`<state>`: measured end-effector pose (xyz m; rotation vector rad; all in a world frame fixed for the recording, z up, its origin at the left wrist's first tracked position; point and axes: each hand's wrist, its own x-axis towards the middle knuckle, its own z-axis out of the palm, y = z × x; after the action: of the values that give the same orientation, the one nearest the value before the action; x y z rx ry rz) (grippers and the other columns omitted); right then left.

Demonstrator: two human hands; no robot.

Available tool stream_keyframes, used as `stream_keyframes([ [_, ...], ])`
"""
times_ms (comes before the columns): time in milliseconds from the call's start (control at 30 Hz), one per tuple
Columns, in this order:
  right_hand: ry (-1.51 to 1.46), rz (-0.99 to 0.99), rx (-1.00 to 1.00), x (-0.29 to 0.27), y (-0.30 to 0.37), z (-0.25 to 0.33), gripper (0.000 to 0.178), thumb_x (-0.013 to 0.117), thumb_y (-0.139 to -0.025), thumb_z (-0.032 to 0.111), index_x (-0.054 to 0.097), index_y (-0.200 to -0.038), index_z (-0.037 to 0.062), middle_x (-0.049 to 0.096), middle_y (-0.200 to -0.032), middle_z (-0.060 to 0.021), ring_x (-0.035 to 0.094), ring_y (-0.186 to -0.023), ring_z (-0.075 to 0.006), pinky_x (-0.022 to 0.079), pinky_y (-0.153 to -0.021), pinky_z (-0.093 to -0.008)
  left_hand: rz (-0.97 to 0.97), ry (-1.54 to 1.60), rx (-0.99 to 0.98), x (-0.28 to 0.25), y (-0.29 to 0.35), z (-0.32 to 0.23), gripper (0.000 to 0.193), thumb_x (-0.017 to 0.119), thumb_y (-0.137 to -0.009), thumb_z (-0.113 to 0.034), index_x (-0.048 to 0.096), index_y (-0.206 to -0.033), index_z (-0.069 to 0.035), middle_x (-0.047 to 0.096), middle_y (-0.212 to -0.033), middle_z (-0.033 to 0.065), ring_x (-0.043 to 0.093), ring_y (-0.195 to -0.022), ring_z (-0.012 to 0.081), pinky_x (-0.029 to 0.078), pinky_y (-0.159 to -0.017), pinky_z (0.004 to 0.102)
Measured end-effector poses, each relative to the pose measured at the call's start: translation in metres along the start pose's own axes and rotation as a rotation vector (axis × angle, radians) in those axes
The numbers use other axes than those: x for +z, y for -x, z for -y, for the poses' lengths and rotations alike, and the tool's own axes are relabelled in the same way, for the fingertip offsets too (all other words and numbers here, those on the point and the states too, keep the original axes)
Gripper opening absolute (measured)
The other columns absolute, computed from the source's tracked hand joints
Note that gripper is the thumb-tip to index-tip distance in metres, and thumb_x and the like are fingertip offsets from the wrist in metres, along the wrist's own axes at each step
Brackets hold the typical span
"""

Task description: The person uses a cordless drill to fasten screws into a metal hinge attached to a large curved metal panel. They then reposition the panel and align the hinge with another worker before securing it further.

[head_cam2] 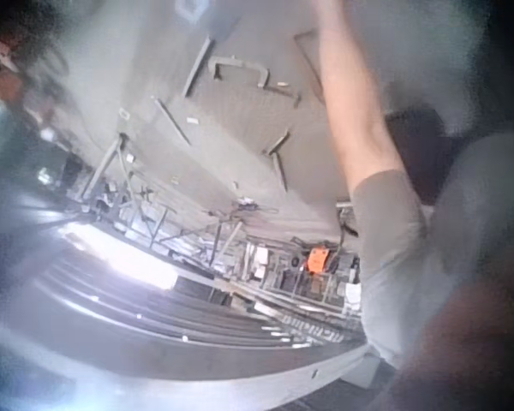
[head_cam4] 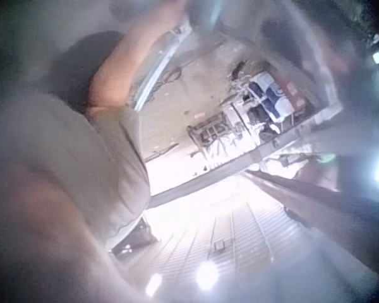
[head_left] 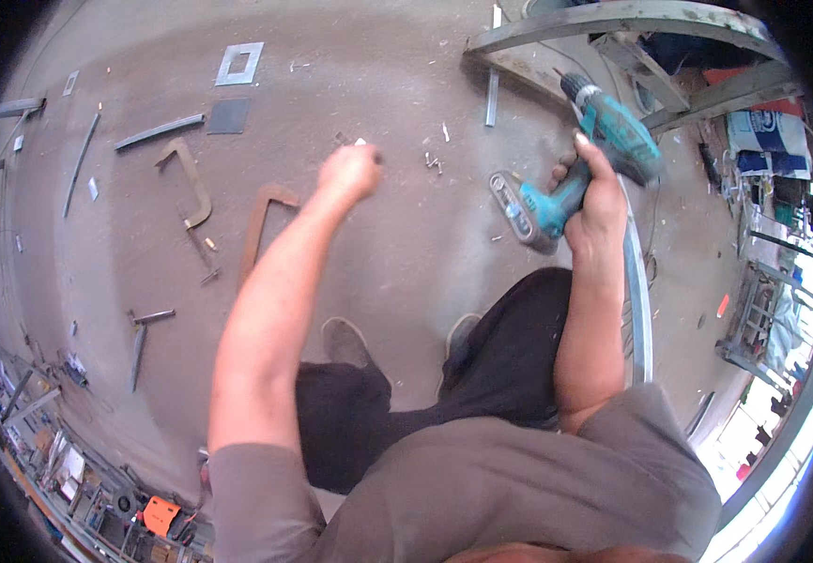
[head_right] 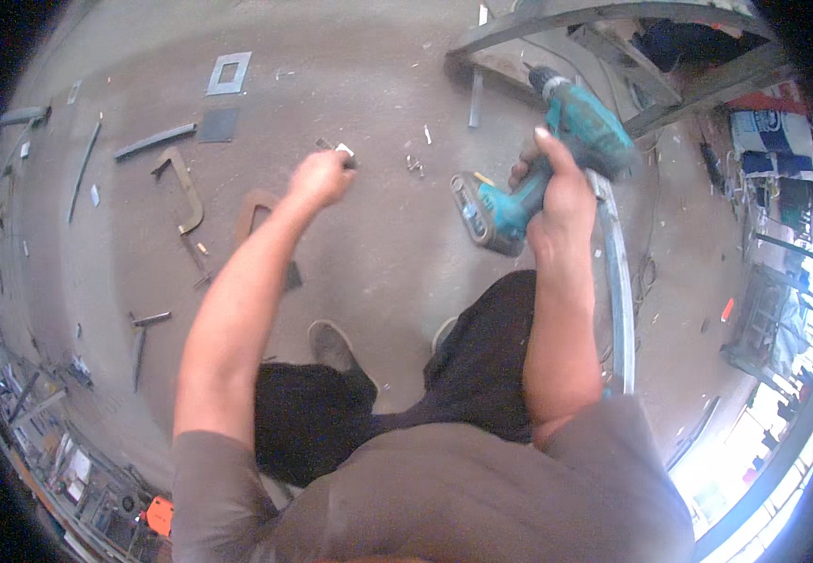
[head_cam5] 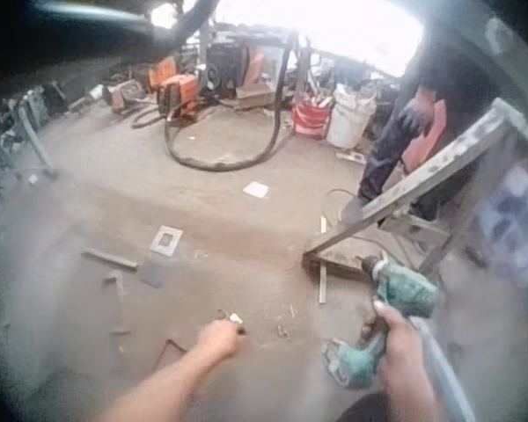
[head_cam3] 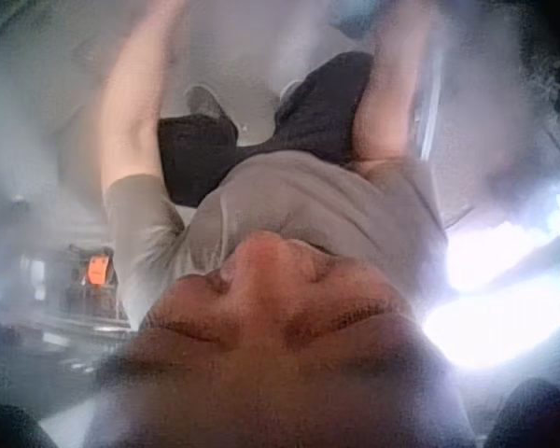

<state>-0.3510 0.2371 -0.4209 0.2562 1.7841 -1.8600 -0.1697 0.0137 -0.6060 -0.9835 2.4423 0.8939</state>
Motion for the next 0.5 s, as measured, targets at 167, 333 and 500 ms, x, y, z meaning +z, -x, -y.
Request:
stream_keyframes([
  [167, -0.016, 0.01, 0.014, -0.011, 0.027, 0.008, 0.019, 0.072, -0.095, 0.023, 0.066, -0.103, 0.0066, 0.066, -0.085, -0.0052, 0.065, -0.073, -0.0189, 0.053, -0.067, -0.035, -0.163, 0.197, 0.055, 0.114, -0.053, -0.057, 0.029, 0.069, -0.092, -0.025, 0.071, -0.117, -0.01, 0.069, -0.123, 0.0175, 0.068, -0.114, 0.0386, 0.055, -0.096, 0.0506],
  [333, -0.043, 0.021, 0.044, -0.022, 0.047, 0.01, 0.024, 0.072, -0.096, 0.024, 0.065, -0.111, 0.0067, 0.066, -0.085, -0.0047, 0.065, -0.071, -0.0178, 0.053, -0.067, -0.0346, -0.154, 0.138, 0.014, 0.155, -0.087, -0.05, 0.03, 0.068, -0.093, -0.021, 0.065, -0.12, -0.01, 0.064, -0.122, 0.017, 0.067, -0.113, 0.0379, 0.057, -0.092, 0.0505],
  [500, -0.055, 0.003, 0.009, -0.02, 0.05, 0.011, 0.026, 0.073, -0.094, 0.024, 0.065, -0.112, 0.0072, 0.065, -0.084, -0.0049, 0.065, -0.069, -0.0192, 0.053, -0.065, -0.0357, -0.301, 0.105, 0.025, 0.158, -0.085, -0.053, 0.029, 0.068, -0.092, -0.02, 0.066, -0.119, -0.011, 0.062, -0.124, 0.0152, 0.067, -0.113, 0.0363, 0.058, -0.09, 0.0514],
])
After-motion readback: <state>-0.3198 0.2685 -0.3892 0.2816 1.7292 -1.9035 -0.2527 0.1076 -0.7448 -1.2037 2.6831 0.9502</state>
